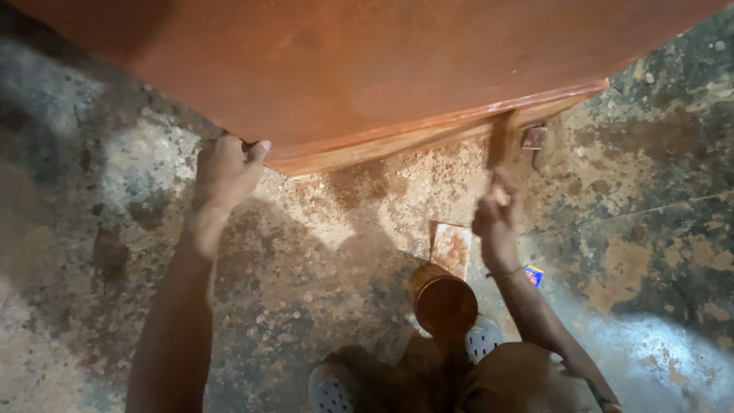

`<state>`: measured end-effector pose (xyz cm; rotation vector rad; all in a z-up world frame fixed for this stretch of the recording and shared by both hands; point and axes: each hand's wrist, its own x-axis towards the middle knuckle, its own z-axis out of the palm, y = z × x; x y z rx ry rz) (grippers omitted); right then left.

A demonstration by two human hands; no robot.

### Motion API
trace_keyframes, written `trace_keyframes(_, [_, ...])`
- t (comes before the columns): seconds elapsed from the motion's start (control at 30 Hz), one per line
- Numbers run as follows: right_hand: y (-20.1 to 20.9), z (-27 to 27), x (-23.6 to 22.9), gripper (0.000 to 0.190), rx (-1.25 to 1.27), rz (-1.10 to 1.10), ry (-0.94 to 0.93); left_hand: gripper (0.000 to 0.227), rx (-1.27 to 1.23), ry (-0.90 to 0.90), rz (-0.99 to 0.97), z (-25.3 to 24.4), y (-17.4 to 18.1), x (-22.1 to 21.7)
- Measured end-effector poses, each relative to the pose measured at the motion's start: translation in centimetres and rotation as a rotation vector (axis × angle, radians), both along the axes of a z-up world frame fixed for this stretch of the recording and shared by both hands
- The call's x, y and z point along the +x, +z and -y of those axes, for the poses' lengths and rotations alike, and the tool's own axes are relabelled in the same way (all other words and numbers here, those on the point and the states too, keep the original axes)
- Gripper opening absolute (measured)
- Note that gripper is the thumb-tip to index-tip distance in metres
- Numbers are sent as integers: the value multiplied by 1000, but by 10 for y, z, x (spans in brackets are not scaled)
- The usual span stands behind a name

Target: The person paints the lower edge and side of a wooden cabinet using a paintbrush and reddish-brown paint from a small can. They repeatedly dip the brush into the can and apply paint to the trim and adjacent panel.

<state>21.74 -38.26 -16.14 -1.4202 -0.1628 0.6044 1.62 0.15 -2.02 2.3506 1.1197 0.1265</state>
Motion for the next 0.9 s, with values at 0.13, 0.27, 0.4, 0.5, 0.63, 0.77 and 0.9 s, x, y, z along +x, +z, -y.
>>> trace_keyframes(0.13, [-7,-28,-25,36,73,119,521,27,-99,64,-95,1,2,3])
trace_keyframes(0.27, [-13,-28,-24,39,62,106,490,27,-35,42,-62,1,-2,3])
trace_keyframes(0.4, [-15,-2,1,50,31,8,195,28,9,29,-31,2,-6,0])
trace_keyframes(0.5, [-11,19,19,49,242,-142,-106,26,-28,41,-79,1,-6,1])
trace_keyframes(0.63, [4,35,44,21,653,-111,-200,27,-49,40,-68,3,-5,1])
trace_keyframes(0.77, [14,17,39,26,227,110,-225,27,-17,35,-44,2,-2,3])
trace_keyframes(0.9, [6,-19,-8,23,-345,972,328,30,-124,105,-173,3,-5,1])
